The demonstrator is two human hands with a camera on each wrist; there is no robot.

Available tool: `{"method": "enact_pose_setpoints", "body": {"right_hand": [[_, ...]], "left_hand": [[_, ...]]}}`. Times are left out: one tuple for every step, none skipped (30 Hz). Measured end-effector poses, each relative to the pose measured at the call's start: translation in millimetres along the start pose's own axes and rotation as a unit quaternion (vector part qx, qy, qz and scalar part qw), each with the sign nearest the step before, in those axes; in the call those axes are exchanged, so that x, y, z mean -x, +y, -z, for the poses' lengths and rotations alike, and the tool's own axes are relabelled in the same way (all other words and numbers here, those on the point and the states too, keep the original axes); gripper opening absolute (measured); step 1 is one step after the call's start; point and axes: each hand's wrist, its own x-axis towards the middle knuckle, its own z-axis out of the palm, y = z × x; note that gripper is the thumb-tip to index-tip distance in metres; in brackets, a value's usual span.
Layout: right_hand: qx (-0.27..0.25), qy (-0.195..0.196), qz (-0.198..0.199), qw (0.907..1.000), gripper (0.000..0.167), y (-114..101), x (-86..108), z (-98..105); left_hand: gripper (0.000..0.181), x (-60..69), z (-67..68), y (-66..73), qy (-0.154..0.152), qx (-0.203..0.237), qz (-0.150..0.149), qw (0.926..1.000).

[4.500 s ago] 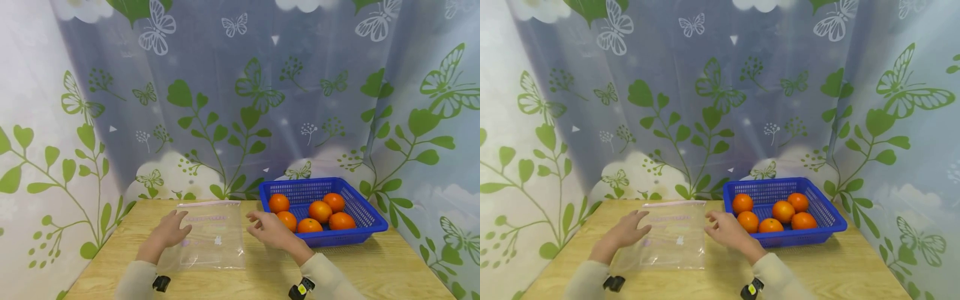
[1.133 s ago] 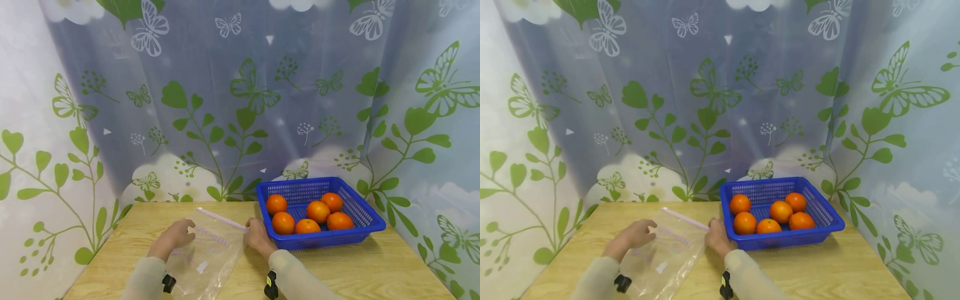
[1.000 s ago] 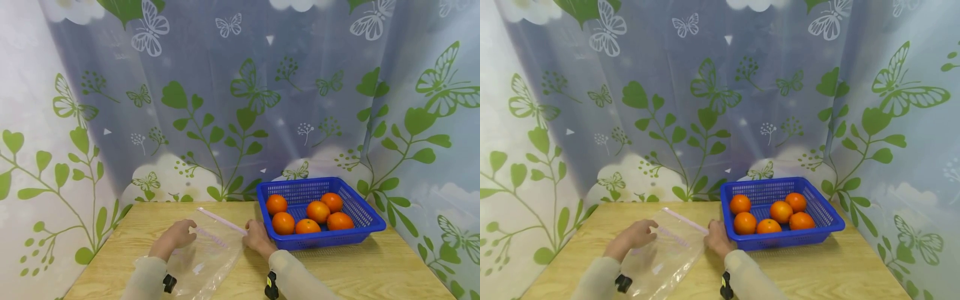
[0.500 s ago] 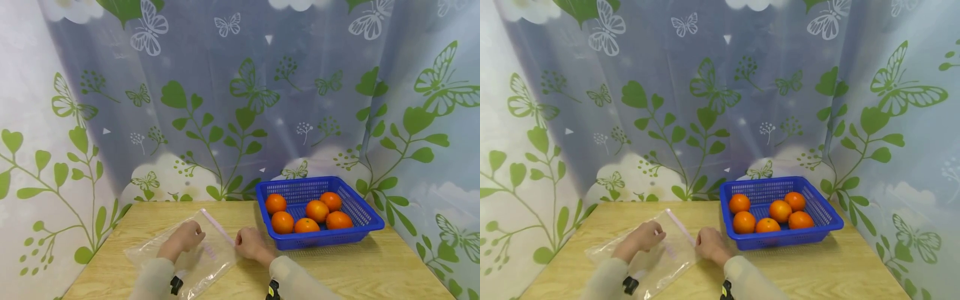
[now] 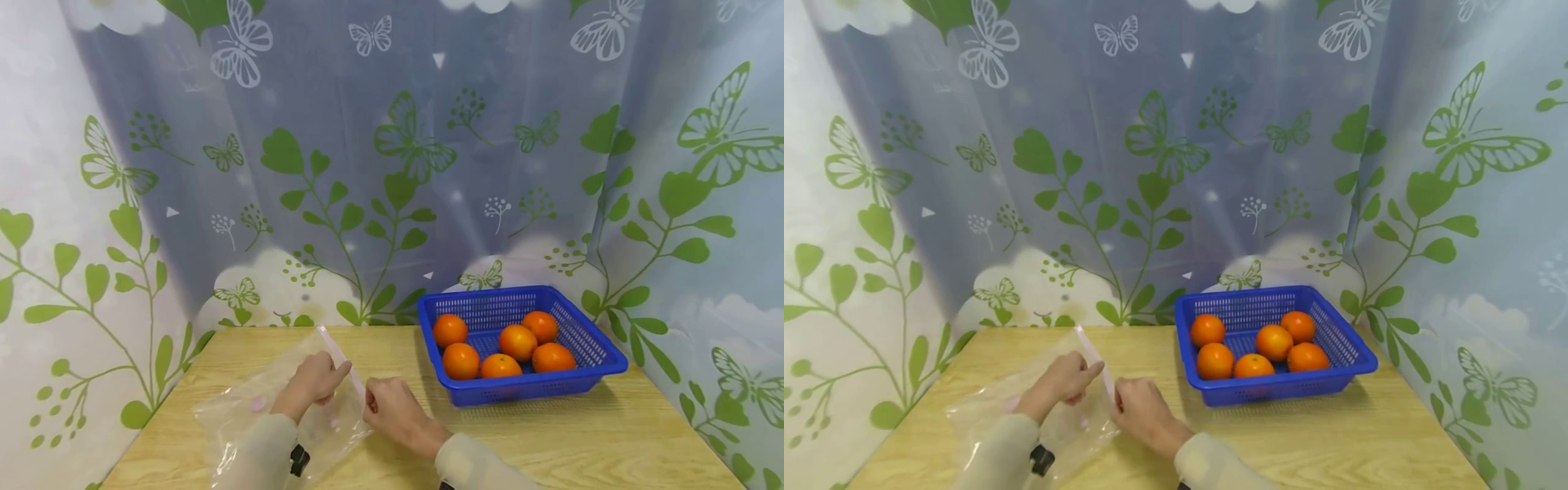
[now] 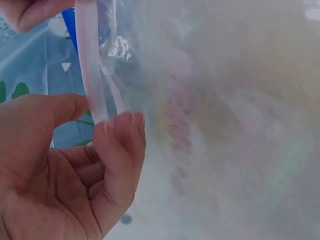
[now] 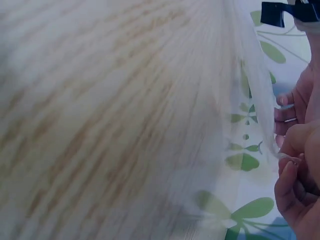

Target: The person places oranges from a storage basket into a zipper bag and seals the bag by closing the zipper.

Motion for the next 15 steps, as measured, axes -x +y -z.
{"method": "enact_pose_setpoints", "body": {"right_hand": [[0.005, 0.009, 0.012, 0.9999, 0.021, -1.7, 0.1, 0.0], [0.008, 0.014, 0.023, 0.9996, 0.021, -3.0, 0.4, -0.2], [0.012, 0.018, 0.036, 0.9991, 0.022, -4.0, 0.9, -0.6], [0.015, 0.022, 0.046, 0.9986, 0.022, -4.9, 1.4, -1.0], [0.019, 0.025, 0.057, 0.9979, 0.023, -5.7, 1.9, -1.4], [0.019, 0.027, 0.066, 0.9973, 0.023, -6.3, 2.5, -1.8], [0.02, 0.028, 0.074, 0.9967, 0.023, -6.8, 3.1, -2.1], [0.017, 0.025, 0.077, 0.9966, 0.023, -7.0, 3.6, -2.4], [0.011, 0.024, 0.079, 0.9965, 0.023, -7.0, 3.9, -2.4], [0.003, 0.023, 0.079, 0.9966, 0.023, -6.9, 3.9, -2.5], [-0.007, 0.02, 0.076, 0.9969, 0.023, -6.4, 3.9, -2.6], [-0.016, 0.018, 0.071, 0.9972, 0.023, -5.8, 3.6, -2.4], [-0.026, 0.016, 0.064, 0.9975, 0.024, -5.2, 3.1, -2.0], [-0.039, 0.014, 0.054, 0.9976, 0.024, -4.3, 2.3, -1.6], [-0.053, 0.014, 0.046, 0.9974, 0.024, -3.3, 1.2, -0.9]], "left_hand": [[0.051, -0.6, 0.3, 0.1, -0.004, 0.004, 0.003, 1.0], [0.048, -1.2, 0.8, 0.4, -0.008, 0.008, 0.004, 0.9999], [0.046, -1.5, 1.4, 0.9, -0.012, 0.012, 0.007, 0.9998], [0.043, -1.5, 2.0, 1.2, -0.017, 0.015, 0.011, 0.9997], [0.041, -1.5, 2.8, 2.0, -0.021, 0.017, 0.013, 0.9996], [0.039, -1.8, 3.2, 2.4, -0.024, 0.016, 0.014, 0.9995], [0.038, -1.6, 3.8, 3.0, -0.026, 0.012, 0.012, 0.9995], [0.037, -1.1, 4.7, 3.7, -0.026, 0.008, 0.009, 0.9996], [0.037, -0.7, 5.5, 4.1, -0.026, 0.004, 0.007, 0.9996], [0.036, 0.1, 6.3, 4.6, -0.025, 0.002, 0.004, 0.9997], [0.035, 0.7, 7.0, 5.2, -0.023, 0.0, 0.001, 0.9997], [0.034, 1.4, 7.7, 5.5, -0.021, -0.002, -0.001, 0.9998], [0.034, 2.4, 8.6, 6.3, -0.02, -0.003, -0.004, 0.9998], [0.034, 2.8, 9.2, 6.9, -0.02, -0.005, -0.005, 0.9998], [0.034, 3.2, 9.7, 7.6, -0.02, -0.005, -0.006, 0.9998]]}}
